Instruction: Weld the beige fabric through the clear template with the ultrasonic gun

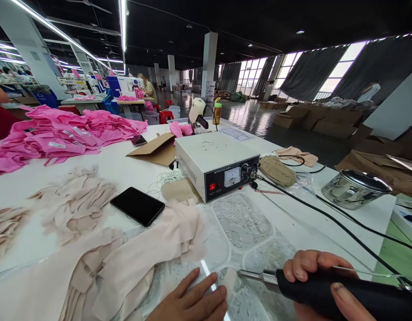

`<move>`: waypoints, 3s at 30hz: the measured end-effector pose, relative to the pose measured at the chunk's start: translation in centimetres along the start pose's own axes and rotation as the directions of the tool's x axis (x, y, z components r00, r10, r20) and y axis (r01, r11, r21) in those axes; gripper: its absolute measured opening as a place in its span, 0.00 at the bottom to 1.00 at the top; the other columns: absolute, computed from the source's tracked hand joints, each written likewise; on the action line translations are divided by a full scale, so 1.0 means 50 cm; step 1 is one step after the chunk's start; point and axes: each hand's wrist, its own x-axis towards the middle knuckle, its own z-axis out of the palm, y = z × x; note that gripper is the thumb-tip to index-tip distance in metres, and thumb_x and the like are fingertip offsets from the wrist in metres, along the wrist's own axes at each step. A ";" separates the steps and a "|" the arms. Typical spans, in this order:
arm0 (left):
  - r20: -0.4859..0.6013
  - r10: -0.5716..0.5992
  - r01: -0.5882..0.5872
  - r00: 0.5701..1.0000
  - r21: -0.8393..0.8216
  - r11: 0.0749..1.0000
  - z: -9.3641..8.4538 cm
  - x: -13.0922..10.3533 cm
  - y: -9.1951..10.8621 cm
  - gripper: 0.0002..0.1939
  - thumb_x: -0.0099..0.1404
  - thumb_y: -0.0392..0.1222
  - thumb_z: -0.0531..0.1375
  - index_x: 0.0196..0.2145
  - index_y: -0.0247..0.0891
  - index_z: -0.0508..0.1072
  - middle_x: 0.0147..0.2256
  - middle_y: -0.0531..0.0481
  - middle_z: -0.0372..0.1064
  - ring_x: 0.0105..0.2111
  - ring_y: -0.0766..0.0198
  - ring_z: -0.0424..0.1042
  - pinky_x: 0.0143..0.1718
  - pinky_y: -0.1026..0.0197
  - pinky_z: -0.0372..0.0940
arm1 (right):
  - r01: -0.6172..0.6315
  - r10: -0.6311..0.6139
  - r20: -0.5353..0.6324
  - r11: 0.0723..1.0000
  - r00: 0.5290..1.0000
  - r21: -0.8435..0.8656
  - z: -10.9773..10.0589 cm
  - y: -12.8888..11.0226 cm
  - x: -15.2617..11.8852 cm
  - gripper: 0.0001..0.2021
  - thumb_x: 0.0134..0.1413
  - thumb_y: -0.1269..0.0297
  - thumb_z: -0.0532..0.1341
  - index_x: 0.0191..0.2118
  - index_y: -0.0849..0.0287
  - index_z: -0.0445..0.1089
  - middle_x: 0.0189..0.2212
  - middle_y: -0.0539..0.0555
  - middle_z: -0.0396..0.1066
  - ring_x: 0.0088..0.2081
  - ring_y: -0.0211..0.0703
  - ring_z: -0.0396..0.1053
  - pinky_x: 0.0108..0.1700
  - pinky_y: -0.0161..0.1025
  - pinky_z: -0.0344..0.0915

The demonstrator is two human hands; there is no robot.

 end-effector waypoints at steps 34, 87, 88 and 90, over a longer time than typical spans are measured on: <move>-0.029 -0.040 0.039 0.999 -0.026 0.999 0.007 -0.005 0.010 0.15 0.74 0.38 0.52 0.55 0.35 0.69 0.60 0.49 0.62 0.64 0.53 0.53 0.65 0.45 0.43 | -0.020 0.021 -0.028 0.999 0.999 0.026 0.004 0.007 0.001 0.08 0.45 0.62 0.66 0.31 0.56 0.67 0.25 0.48 0.59 0.24 0.39 0.62 0.24 0.39 0.71; -0.191 -0.129 0.131 0.973 0.000 0.991 0.039 -0.003 0.021 0.15 0.76 0.46 0.50 0.52 0.41 0.72 0.61 0.56 0.60 0.63 0.60 0.54 0.66 0.50 0.44 | -0.042 0.044 0.076 0.999 0.996 -0.035 0.004 0.012 -0.007 0.06 0.52 0.60 0.63 0.33 0.53 0.66 0.27 0.48 0.60 0.27 0.39 0.61 0.28 0.37 0.68; -0.202 -0.127 0.130 0.971 0.000 0.991 0.040 -0.003 0.021 0.15 0.76 0.45 0.51 0.52 0.41 0.72 0.61 0.55 0.60 0.63 0.60 0.54 0.66 0.50 0.43 | -0.048 0.051 0.093 0.998 0.994 -0.037 0.005 0.013 -0.007 0.06 0.52 0.60 0.64 0.33 0.53 0.66 0.27 0.48 0.60 0.27 0.39 0.61 0.28 0.38 0.68; -0.217 -0.111 0.117 0.970 0.015 0.993 0.045 -0.003 0.021 0.14 0.75 0.45 0.52 0.51 0.40 0.72 0.61 0.53 0.60 0.63 0.58 0.54 0.66 0.48 0.44 | -0.050 0.055 0.125 0.998 0.991 -0.044 0.006 0.013 -0.007 0.06 0.53 0.60 0.64 0.33 0.52 0.66 0.27 0.48 0.61 0.27 0.40 0.62 0.29 0.39 0.69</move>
